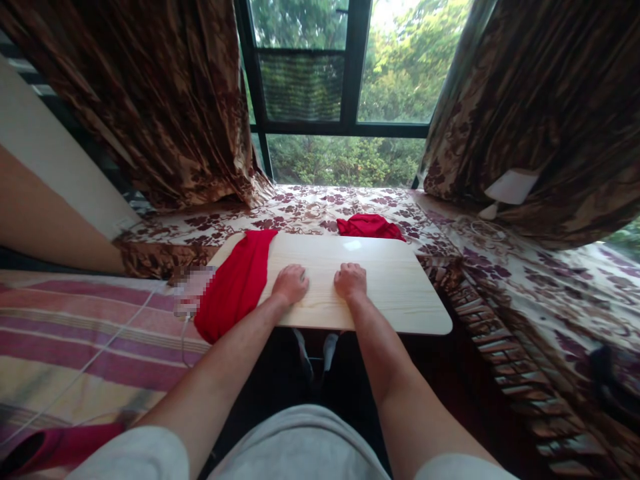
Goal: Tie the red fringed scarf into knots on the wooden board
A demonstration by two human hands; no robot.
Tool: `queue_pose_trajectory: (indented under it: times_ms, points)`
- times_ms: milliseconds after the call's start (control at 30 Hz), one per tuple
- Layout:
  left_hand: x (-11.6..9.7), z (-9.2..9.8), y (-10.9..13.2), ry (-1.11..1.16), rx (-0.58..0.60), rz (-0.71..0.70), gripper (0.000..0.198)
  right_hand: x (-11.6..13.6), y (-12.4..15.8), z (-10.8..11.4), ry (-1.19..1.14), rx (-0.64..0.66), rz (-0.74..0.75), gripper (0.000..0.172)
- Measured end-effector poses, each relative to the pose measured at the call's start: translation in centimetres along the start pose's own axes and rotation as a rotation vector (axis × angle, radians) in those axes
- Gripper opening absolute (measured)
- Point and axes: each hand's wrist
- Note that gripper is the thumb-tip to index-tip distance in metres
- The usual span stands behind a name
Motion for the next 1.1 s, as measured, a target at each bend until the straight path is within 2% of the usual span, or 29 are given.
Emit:
queue_pose_trajectory:
  times_ms: [433,767,933,1100]
  points:
    - [-0.1,0.1,-0.2,-0.05,-0.003,0.04,0.022,0.1,-0.2,-0.3,0.026,-0.037,0.001,0.032]
    - [0.4,-0.1,-0.6,-0.032,-0.051,0.088,0.021,-0.1,-0.4,-0.4,0.006,-0.035,0.011,0.031]
    - [2.4,0.9,-1.2,-0.003,-0.114,0.222,0.022,-0.1,-0.3,-0.4,-0.011,-0.036,0.011,0.031]
    - [6.6,4.0,-1.2,-0.135,-0.176,0.381,0.024,0.0,-0.3,-0.3,-0.025,-0.034,0.004,0.029]
Point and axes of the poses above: each hand's wrist, its own y-axis away from the middle knuckle, its own z-axis out of the back of the hand, x = y × z, and after that the axes turned 15 degrees about -z, right-handed
